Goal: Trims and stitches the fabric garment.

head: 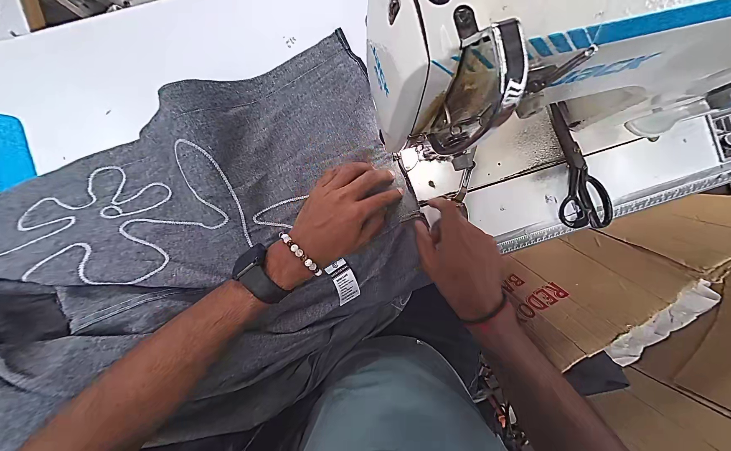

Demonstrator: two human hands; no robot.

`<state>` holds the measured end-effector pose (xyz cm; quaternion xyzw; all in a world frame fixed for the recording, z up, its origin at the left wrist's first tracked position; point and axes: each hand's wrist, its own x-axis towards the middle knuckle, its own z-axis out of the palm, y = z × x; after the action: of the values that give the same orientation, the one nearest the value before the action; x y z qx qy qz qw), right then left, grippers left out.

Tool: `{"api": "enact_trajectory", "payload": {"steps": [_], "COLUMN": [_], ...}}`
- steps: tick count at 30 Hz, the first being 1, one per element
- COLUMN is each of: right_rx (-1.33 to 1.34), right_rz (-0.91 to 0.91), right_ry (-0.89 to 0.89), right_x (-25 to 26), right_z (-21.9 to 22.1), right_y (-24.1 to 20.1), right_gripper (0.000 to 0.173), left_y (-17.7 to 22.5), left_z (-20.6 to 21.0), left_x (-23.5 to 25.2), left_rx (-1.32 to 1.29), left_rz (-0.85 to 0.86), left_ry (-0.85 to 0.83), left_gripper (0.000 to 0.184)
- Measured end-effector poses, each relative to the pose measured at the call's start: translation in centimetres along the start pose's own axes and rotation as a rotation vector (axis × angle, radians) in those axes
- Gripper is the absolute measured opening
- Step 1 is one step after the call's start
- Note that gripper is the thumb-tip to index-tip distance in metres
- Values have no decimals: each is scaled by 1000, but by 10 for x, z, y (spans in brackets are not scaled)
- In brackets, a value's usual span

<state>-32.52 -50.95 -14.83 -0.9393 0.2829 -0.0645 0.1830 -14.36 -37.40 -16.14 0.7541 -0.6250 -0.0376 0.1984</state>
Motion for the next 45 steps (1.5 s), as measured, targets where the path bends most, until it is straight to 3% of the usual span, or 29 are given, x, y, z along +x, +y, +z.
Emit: {"api": "enact_trajectory", "payload": {"steps": [3,5,7,10,13,17,19,21,22,23,25,27,28,32,39,45], "right_rx": [-48,-40,80,297,197,29,0,46,123,238,470,399,311,144,160,116], "right_rz": [-57,-94,-119,-298,-557,-574,-555,-482,-465,-449,-302,-137,-68,123,203,40], "right_ry": [-104,-77,-6,-111,-246,-344,-547,-942,-1040,-957,-491,-20,98,136,44,200], "right_x": [-24,-39,-53,-84,-111,-104,-103,-86,-75,-67,-52,-23,-7,24,29,26], "right_z": [-15,-15,-11,-7,22,65,65,46,33,20,-1,-6,-2,14,10,21], "right_y": [20,25,30,32,14,5,0,-2,-1,2,3,1,1,-13,-26,-21], "right_gripper": [36,34,30,16,11,15,20,28,23,19,22,23,24,25,18,18], "left_y": [-4,-1,1,6,12,12,9,5,4,4,4,5,7,10,6,6], "left_z": [5,11,15,16,18,15,12,11,11,12,13,14,14,15,11,12], "left_x": [-7,-7,-6,-7,-8,-3,-7,-5,-5,-5,-8,-7,-6,-3,0,2], "left_rx": [54,73,88,107,120,102,119,121,116,117,117,128,132,121,133,226], "left_rz": [45,73,106,105,100,91,112,132,128,116,99,87,77,-4,-107,-165], "left_ry": [7,33,57,48,85,149,85,91,97,100,95,79,80,124,103,18], "left_gripper": [36,36,36,36,32,30,34,33,33,33,33,34,34,31,31,44]}}
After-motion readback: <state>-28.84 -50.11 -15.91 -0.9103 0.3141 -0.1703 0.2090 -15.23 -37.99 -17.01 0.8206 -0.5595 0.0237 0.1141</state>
